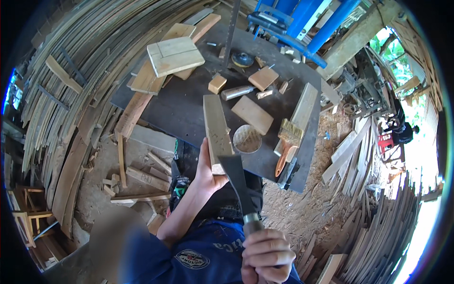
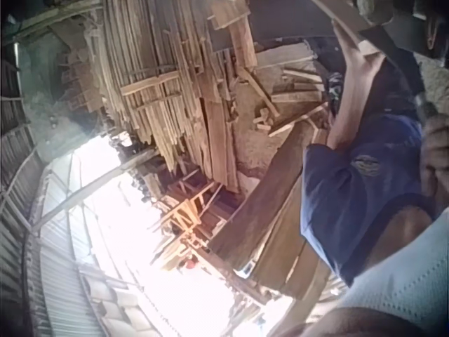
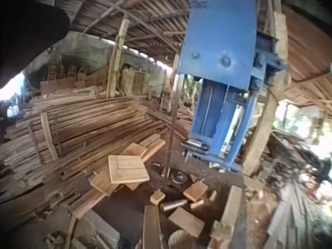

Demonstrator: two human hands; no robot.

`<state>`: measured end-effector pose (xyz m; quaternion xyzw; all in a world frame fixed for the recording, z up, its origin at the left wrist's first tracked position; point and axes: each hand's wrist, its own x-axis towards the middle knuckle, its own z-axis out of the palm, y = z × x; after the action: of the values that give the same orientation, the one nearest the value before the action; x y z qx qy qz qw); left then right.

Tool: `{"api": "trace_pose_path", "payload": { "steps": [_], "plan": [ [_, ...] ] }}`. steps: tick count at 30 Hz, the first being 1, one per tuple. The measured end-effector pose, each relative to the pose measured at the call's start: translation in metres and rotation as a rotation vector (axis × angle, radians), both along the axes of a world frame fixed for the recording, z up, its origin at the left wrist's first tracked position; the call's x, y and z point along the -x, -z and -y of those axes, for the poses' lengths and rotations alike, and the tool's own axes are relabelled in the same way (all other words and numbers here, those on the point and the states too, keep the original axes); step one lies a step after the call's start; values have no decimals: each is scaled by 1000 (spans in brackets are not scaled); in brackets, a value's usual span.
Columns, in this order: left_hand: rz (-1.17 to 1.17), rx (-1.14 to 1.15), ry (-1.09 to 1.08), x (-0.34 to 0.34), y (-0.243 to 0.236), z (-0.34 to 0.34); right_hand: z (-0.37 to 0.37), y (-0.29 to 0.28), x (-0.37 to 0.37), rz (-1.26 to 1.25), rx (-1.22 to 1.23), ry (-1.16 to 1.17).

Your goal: The person carves a small rectangular wooden block using a chisel and a brush. They repeatedly chip away at the wood to create a textured surface, then brush away the resulting sawdust. The person handles the block and tools one at a time, focusing on a single piece throughout the clip.

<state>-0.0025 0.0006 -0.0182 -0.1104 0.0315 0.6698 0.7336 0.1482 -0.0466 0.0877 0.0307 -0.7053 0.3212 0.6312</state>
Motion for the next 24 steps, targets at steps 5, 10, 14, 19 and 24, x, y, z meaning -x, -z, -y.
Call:
{"api": "trace_pose_path", "payload": {
  "steps": [5,10,14,19,24],
  "plan": [
    [-122,79,32,0,-5,1,-40,13,27,-80,-50,-6],
    [-115,46,7,-7,-11,7,-30,14,22,-120,-107,10],
    [-53,67,13,-1,-1,3,-47,24,33,-161,-77,39],
    [-10,-121,18,-4,6,8,-20,15,0,84,-21,-62],
    [-148,151,-6,-6,-19,5,-38,14,31,-50,-50,62]
  ]
}}
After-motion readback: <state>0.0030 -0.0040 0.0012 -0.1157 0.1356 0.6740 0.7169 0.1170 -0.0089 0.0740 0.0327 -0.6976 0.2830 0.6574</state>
